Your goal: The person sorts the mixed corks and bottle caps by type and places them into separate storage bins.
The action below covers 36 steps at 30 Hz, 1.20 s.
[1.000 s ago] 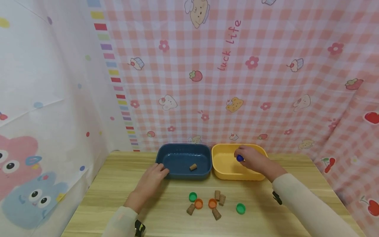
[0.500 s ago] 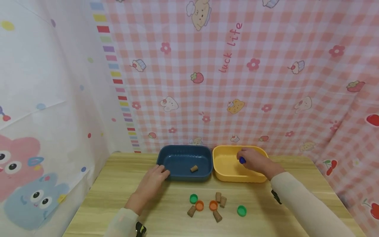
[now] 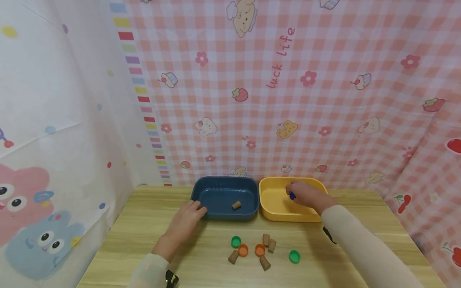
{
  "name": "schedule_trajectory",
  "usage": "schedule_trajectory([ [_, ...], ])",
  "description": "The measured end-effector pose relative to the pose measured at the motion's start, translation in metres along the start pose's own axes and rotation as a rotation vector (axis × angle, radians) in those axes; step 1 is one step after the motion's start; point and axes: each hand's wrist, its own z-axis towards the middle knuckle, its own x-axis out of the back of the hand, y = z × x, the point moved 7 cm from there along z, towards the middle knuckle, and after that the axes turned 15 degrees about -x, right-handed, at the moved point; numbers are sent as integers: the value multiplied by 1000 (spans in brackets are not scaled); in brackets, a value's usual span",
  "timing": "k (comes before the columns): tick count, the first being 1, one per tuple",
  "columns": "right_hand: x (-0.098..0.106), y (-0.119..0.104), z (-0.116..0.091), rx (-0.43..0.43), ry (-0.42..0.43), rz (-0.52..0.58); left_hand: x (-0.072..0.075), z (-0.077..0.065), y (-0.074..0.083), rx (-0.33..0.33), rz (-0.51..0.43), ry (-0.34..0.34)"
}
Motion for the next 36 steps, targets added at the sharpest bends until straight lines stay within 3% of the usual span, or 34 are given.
schedule_trajectory([
  [13, -8, 0, 11, 19, -24, 36, 0, -1, 0, -1, 18, -6],
  [27, -12, -5, 15, -75, -106, 163, 1, 0, 0, -2, 7, 0],
  [30, -13, -4, 15, -117, -127, 211, 1, 0, 0, -4, 4, -1],
  [34, -21, 5, 15, -275, -225, 419, 2, 0, 0, -13, 0, 0],
  [36, -22, 5, 16, -276, -235, 393, 2, 0, -1, -17, 2, 2],
])
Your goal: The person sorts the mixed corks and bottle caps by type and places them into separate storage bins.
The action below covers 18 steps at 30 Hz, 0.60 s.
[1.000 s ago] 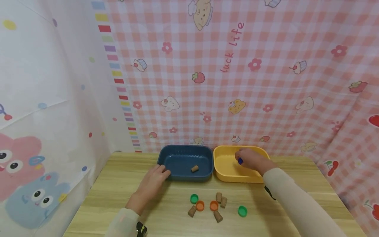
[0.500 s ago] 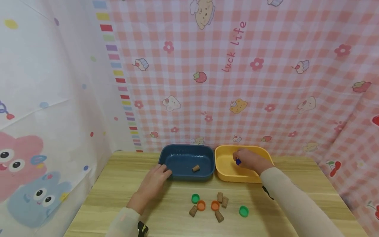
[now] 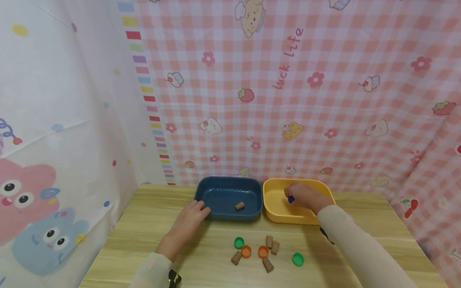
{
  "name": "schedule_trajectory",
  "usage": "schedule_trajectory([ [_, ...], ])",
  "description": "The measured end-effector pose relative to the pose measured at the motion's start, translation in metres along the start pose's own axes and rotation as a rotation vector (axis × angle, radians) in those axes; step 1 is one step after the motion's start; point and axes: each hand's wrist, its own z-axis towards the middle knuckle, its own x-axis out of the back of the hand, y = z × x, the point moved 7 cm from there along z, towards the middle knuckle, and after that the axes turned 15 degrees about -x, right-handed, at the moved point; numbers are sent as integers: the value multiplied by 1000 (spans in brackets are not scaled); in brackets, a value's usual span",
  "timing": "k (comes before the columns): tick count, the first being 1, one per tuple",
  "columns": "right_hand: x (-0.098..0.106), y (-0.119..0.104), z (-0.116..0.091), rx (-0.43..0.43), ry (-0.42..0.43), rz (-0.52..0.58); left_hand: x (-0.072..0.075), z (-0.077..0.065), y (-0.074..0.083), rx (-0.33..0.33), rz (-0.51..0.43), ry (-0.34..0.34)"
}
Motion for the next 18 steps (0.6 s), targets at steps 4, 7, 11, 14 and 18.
schedule_trajectory([
  [4, -1, -4, 0, 87, 51, -226, 0, 0, 0, 2, 10, 4],
  [7, -1, -4, -1, 130, 75, -305, 0, 0, 0, 1, 14, 10],
  [11, -1, -3, -1, 152, 78, -308, 0, -1, 0, 8, 10, 4],
  [14, -1, -2, -2, 182, 91, -326, -1, -1, 0, 23, 0, -10],
  [18, 0, -2, -4, 201, 102, -339, -1, 0, 0, 37, -13, -22],
])
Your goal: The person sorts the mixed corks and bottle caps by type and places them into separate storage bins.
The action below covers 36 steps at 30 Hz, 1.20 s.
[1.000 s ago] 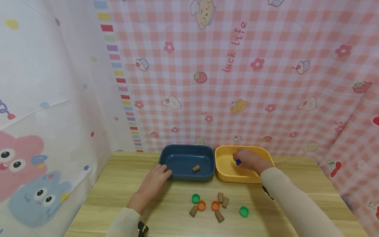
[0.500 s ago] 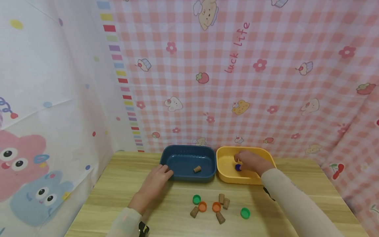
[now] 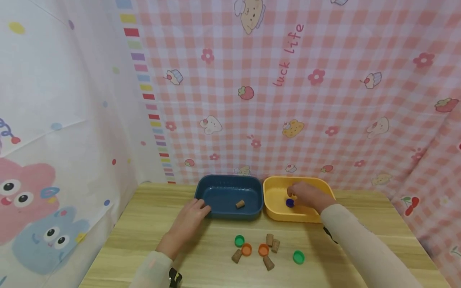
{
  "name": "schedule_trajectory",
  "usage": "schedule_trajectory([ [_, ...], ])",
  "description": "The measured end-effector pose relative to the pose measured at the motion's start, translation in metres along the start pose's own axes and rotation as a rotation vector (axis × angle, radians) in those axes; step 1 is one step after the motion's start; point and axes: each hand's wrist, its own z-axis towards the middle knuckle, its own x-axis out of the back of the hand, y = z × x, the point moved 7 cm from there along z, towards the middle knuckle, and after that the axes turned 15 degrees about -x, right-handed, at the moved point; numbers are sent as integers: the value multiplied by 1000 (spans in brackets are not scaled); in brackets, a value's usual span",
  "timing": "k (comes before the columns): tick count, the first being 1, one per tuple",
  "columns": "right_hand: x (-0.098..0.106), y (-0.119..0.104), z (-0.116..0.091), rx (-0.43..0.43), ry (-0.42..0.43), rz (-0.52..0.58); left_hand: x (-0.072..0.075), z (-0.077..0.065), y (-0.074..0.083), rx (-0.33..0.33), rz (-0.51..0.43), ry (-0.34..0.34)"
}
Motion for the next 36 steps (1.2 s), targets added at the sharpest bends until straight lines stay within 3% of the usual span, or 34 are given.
schedule_trajectory([
  [19, 8, -3, -13, 88, 81, 36, 0, 0, 0, -4, -3, -13],
  [29, 14, 2, -25, 63, 113, 119, -1, 0, 1, -7, -3, -9],
  [36, 22, 10, -32, 67, 178, 102, -2, 0, 0, -8, 6, 1],
])
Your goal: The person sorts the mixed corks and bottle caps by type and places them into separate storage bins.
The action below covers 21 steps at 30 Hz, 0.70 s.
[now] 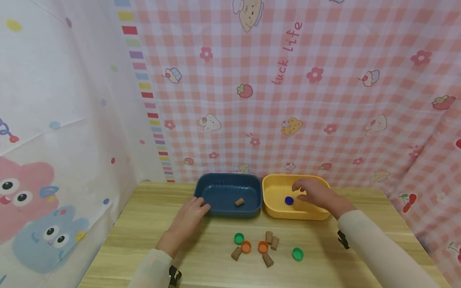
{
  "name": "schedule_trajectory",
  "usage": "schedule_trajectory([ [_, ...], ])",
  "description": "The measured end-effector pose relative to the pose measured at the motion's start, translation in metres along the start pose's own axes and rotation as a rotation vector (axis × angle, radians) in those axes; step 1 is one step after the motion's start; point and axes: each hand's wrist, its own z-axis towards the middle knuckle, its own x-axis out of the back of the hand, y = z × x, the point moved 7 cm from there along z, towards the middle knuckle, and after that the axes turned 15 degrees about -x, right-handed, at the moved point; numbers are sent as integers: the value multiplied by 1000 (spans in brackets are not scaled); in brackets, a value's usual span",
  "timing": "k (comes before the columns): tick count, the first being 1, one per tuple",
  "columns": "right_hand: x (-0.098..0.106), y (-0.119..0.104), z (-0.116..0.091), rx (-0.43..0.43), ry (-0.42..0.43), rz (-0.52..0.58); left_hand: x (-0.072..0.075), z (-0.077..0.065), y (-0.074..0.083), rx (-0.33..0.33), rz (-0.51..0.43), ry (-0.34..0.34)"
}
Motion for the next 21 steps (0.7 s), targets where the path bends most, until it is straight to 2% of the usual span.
schedule_trajectory([
  [5, 7, -3, -7, 11, 4, 20, 1, 0, 0, -4, -3, 7],
  [11, 13, -6, -22, 40, 51, 49, 0, 0, 0, -5, -4, -4],
  [21, 18, -4, -50, -24, 116, 99, 2, 0, 0, -2, 3, 4],
])
